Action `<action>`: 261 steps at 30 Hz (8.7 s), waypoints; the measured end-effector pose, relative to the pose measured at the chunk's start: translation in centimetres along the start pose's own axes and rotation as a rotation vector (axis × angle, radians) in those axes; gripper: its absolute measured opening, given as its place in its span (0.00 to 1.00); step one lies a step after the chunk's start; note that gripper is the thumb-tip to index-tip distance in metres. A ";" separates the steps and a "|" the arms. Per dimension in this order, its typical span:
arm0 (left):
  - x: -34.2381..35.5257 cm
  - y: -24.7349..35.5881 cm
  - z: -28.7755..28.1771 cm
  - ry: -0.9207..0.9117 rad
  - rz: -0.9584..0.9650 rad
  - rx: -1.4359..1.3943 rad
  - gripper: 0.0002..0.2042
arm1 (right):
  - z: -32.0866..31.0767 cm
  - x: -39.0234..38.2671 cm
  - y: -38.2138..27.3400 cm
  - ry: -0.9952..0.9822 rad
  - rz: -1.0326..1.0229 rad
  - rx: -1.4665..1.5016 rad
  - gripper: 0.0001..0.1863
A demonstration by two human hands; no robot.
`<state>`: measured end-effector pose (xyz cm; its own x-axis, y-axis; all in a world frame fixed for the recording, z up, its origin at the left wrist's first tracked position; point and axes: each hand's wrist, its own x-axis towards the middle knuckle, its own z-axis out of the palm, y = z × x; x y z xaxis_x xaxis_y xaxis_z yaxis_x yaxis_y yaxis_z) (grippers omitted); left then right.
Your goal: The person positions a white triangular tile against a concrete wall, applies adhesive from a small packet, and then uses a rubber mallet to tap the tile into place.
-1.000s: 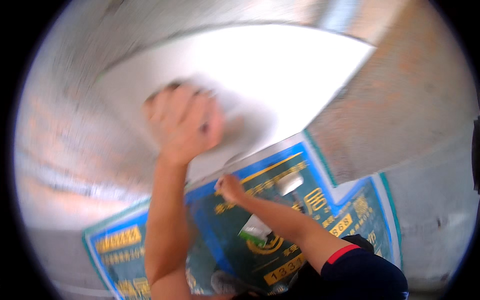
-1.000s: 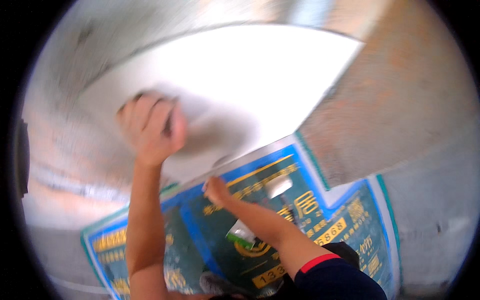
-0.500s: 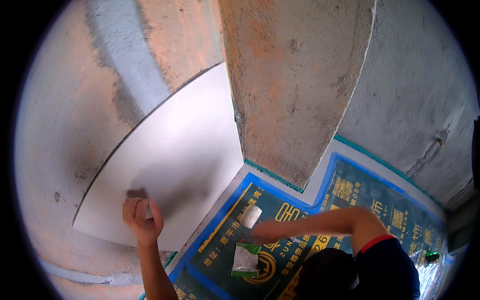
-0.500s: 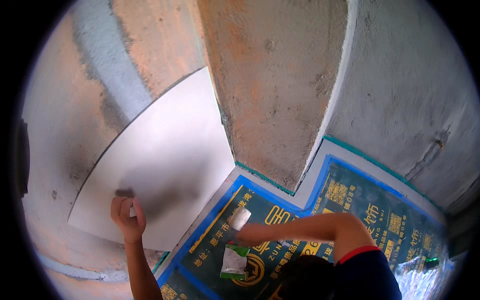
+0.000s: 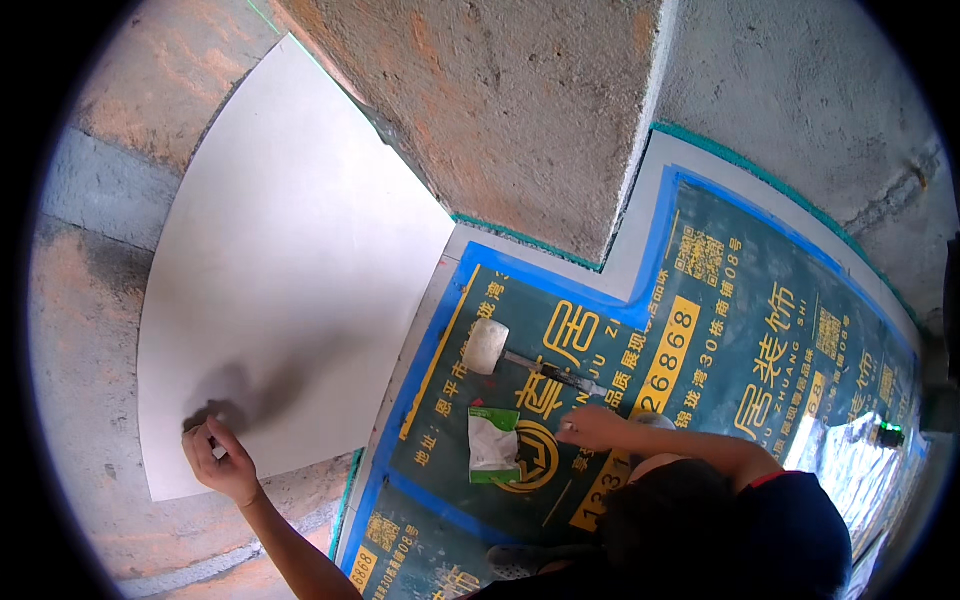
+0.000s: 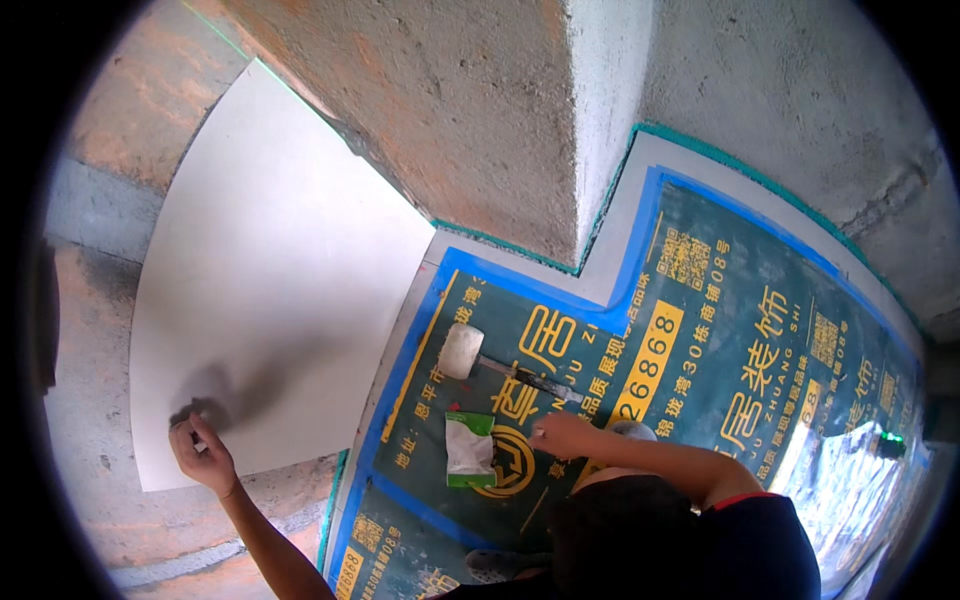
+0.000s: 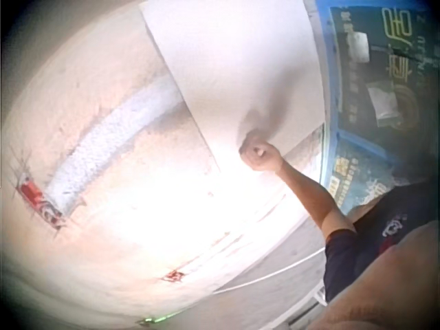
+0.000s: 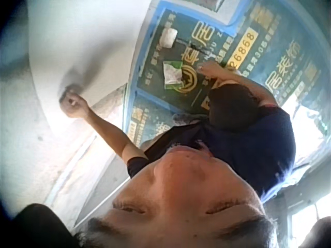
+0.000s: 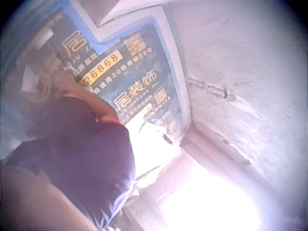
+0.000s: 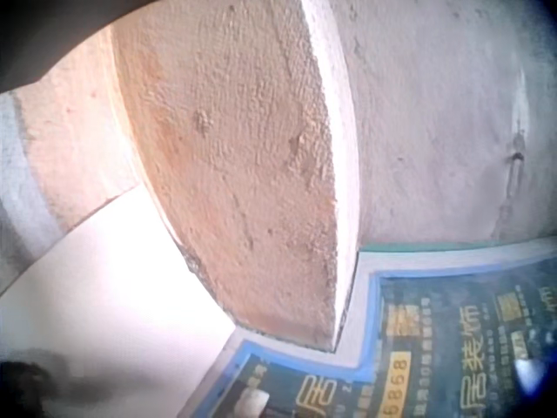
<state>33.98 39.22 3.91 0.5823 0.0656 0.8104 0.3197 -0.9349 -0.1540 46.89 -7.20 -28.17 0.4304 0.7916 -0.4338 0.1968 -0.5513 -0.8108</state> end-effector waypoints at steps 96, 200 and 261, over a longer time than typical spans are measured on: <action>4.6 4.5 0.3 0.237 -0.201 -0.396 0.08 | -11.2 4.3 -32.0 -0.528 -0.238 -0.793 0.18; -3.3 16.0 -11.9 -0.736 0.105 -0.569 0.07 | -17.6 -16.1 -27.1 -0.149 -0.842 0.008 0.12; 16.0 39.6 16.2 -0.062 0.193 -1.184 0.48 | -19.7 -12.2 -28.1 -0.214 -0.219 0.185 0.12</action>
<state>68.05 8.90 1.68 0.5904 -0.1249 0.7974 -0.6433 -0.6695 0.3714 53.49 -6.59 7.67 0.1977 0.9338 -0.2981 0.0924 -0.3205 -0.9427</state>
